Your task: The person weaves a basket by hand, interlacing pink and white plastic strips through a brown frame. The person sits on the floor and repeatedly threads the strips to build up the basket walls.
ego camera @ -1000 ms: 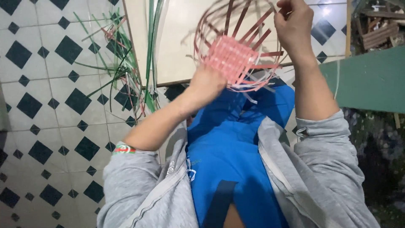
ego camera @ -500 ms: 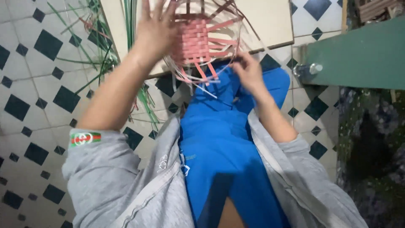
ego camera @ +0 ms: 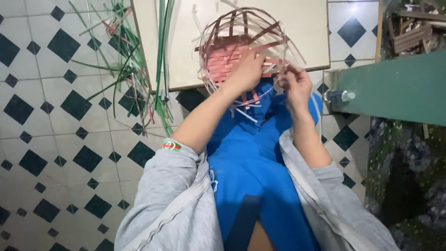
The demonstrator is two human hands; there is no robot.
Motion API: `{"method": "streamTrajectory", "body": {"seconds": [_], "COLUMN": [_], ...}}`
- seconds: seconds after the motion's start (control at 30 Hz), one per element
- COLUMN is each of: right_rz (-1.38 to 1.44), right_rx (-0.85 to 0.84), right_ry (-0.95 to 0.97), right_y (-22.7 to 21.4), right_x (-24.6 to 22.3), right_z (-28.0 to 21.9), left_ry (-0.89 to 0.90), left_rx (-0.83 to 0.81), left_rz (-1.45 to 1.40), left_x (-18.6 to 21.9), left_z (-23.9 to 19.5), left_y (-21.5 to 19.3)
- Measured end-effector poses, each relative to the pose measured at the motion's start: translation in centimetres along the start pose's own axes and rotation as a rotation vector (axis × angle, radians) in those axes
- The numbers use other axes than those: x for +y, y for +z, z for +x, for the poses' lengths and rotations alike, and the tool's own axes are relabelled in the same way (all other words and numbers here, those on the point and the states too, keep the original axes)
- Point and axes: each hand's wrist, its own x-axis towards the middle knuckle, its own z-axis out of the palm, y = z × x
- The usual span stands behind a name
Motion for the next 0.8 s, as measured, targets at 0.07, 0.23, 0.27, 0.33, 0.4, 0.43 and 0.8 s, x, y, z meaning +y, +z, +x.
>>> {"method": "streamTrajectory", "body": {"seconds": [0.07,0.23,0.27,0.33,0.4,0.43,0.8], "right_rz": [0.067,0.161,0.136,0.066,-0.004,-0.064,-0.175], "right_rx": [0.078,0.057,0.016,-0.032,-0.084,-0.139,-0.066], "right_ry": [0.039,0.057,0.046,-0.014,-0.074,-0.166,-0.240], "right_y": [0.4,1.2,1.5,2.5,2.7,2.5,1.8], "right_x": [-0.6,0.8,0.2,-2.3,-3.3,-3.1,-2.8], "right_z": [0.4,1.4,0.8,-0.2,-0.7,-0.5,-0.7], "left_ry": [0.085,0.090,0.090,0.114,0.135,0.214,0.137], "left_rx": [0.021,-0.010,-0.056,-0.075,-0.091,-0.097,-0.080], "left_rz": [-0.197,-0.293,-0.330,-0.426,-0.520,-0.595,-0.560], "left_x": [-2.3,-0.8,-1.2,-0.3,0.1,0.0,-0.3], "left_z": [2.2,0.7,0.8,0.3,-0.2,-0.3,-1.2], "left_y": [3.2,-1.2,-0.8,-2.8,-3.9,-4.2,-3.2]}}
